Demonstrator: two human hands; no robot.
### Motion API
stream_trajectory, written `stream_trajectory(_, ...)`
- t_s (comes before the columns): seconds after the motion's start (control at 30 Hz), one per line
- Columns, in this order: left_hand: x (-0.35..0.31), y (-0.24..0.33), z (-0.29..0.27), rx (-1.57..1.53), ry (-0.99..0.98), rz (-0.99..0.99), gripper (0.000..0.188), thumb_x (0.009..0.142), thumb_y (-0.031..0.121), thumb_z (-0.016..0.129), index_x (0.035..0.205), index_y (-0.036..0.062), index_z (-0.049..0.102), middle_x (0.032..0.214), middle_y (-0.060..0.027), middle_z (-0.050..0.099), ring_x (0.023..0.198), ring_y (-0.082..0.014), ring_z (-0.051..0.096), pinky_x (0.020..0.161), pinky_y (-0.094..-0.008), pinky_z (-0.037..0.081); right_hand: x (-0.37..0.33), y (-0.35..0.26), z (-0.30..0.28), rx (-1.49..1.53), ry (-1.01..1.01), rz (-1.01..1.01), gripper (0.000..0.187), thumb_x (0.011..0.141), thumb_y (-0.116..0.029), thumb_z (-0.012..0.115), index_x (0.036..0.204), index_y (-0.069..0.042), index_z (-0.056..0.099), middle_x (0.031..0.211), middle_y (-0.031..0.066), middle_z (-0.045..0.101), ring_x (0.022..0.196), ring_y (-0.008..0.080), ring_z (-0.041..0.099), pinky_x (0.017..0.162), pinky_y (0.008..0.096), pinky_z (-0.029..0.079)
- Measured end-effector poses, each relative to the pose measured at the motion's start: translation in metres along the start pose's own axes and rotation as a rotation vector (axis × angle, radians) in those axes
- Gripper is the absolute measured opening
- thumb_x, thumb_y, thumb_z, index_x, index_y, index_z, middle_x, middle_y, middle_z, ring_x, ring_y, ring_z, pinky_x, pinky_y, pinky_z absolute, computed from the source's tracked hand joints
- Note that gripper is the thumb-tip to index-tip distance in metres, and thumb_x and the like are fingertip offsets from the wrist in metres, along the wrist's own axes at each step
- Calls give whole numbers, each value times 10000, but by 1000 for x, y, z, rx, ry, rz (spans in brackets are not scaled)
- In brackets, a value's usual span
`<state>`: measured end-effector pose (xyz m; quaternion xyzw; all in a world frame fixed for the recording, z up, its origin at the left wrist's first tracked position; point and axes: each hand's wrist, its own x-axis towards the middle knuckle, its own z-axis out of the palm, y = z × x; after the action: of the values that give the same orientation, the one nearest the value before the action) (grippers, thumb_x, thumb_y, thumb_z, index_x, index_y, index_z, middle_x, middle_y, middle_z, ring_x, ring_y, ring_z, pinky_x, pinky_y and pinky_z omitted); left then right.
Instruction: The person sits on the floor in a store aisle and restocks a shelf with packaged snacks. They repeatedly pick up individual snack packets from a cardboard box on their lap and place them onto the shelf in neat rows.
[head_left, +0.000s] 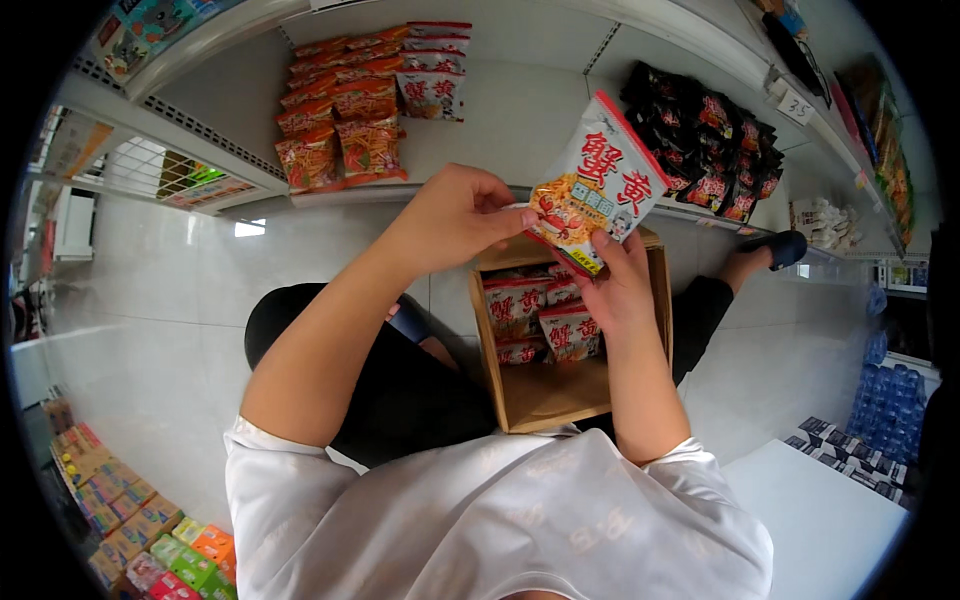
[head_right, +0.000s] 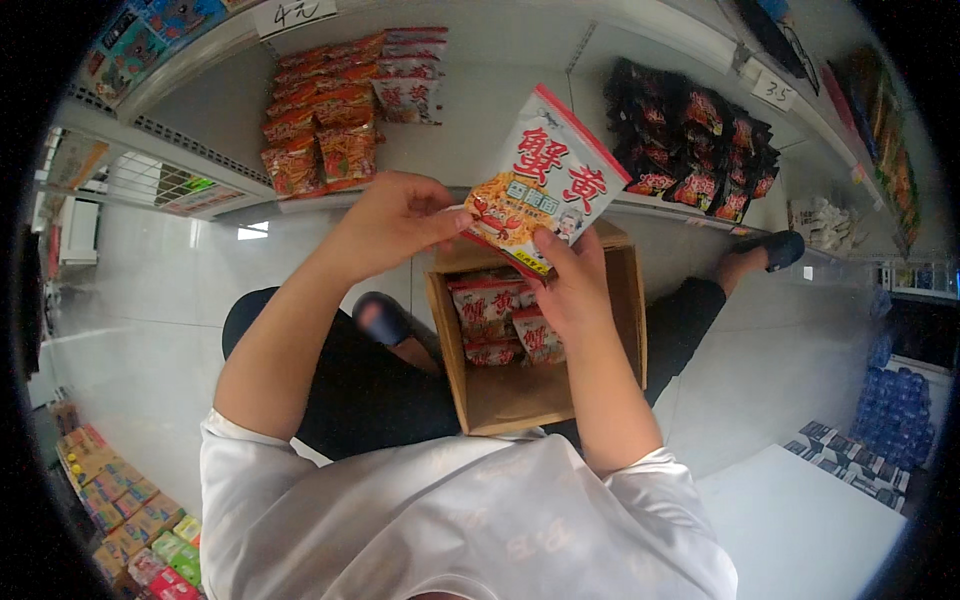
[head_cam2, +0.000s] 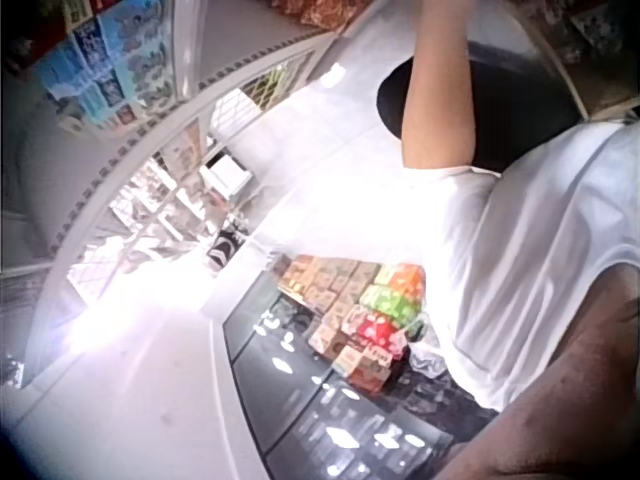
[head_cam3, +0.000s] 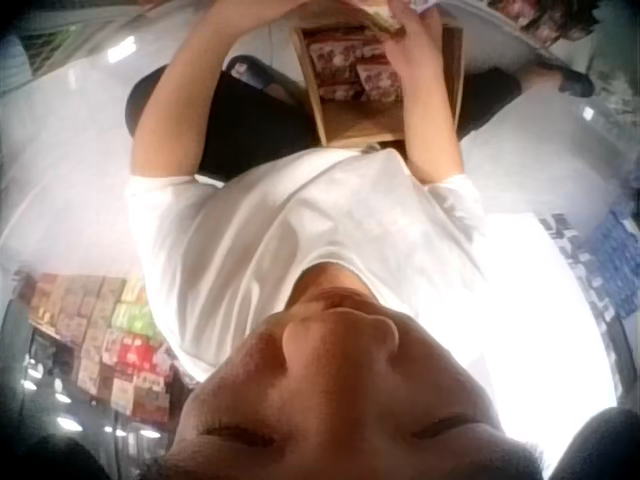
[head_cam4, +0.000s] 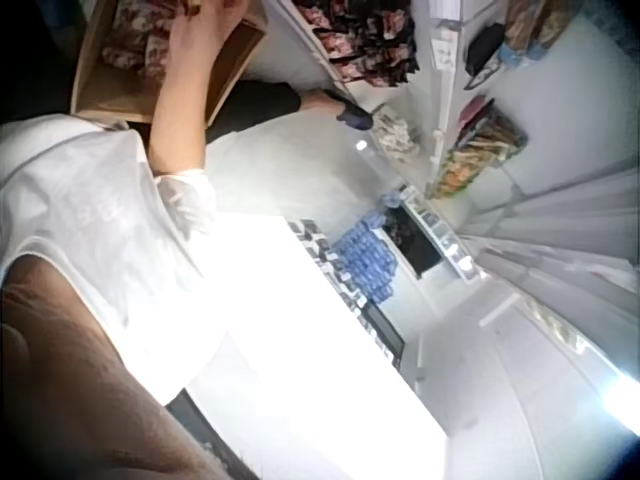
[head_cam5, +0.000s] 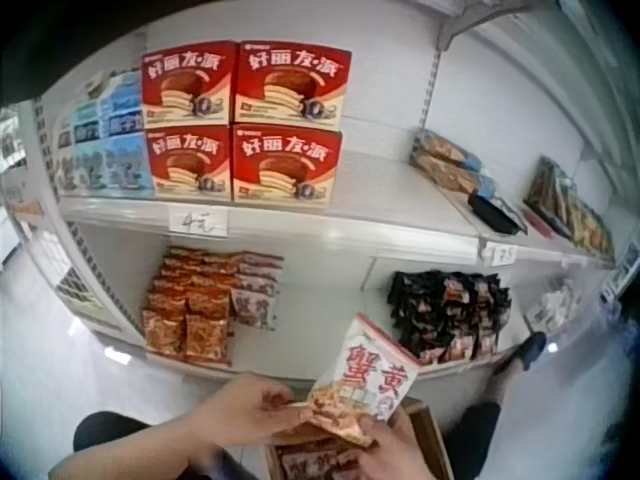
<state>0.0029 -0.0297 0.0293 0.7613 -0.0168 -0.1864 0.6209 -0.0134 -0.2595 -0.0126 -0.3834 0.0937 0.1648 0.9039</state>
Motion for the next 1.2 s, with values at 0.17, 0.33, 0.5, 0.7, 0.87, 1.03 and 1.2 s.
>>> stream_trajectory(0.17, -7, 4, -7, -205, 117, -29, 206, 911, 140, 686, 934, -63, 661, 771, -82, 692, 646, -122, 662, 564, -235, 499, 22, -22, 6, -138, -8, 52, 485, 884, -1, 645, 1331, -28, 460, 1298, 131, 584, 1220, 256, 568, 1055, 433, 459)
stream_trajectory(0.33, -8, 10, -24, -428, 274, -73, 173, 920, 88, 649, 1040, -34, 630, 909, -89, 685, 743, -164, 687, 628, -278, 556, 80, -44, 21, -245, -204, 264, 433, 886, -23, 657, 1274, 34, 473, 1287, 148, 586, 1210, 278, 570, 1037, 450, 471)
stream_trajectory(0.5, 7, -6, -16, -372, 708, 81, 167, 871, 31, 621, 1036, 8, 611, 919, -92, 669, 779, -175, 681, 642, -315, 553, 169, -23, 22, -432, -135, 317, 401, 857, -22, 706, 1209, 40, 523, 1229, 168, 607, 1153, 290, 594, 919, 455, 521)
stream_trajectory(0.7, -8, -8, -1, 508, 364, 233, 126, 840, 119, 609, 894, 8, 633, 869, -184, 667, 801, -368, 675, 705, -455, 551, 257, 54, 24, -711, -163, 219, 414, 764, 15, 759, 1146, 63, 609, 1109, 172, 672, 964, 302, 671, 776, 404, 554)
stream_trajectory(0.87, -14, -10, -5, 726, 204, 209, 180, 852, 181, 608, 874, 6, 645, 863, -187, 665, 833, -395, 672, 734, -484, 554, 319, 105, 10, -1155, -78, 115, 413, 713, 24, 795, 1098, 50, 647, 1065, 159, 690, 905, 255, 680, 766, 376, 556)
stream_trajectory(1.03, -19, -14, -13, 736, 263, 254, 175, 843, 180, 615, 866, 9, 645, 850, -179, 662, 806, -377, 679, 719, -469, 560, 338, 134, 8, -1436, -84, -49, 421, 672, -37, 829, 1051, 52, 669, 1009, 146, 708, 850, 228, 680, 727, 348, 547)
stream_trajectory(1.2, -17, -14, -19, 734, 193, 236, 158, 806, 172, 634, 843, 19, 651, 852, -166, 662, 815, -365, 682, 704, -467, 557, 334, 156, 21, -1493, -100, -147, 418, 667, -92, 841, 1035, 22, 677, 1001, 143, 713, 858, 241, 679, 765, 370, 545)
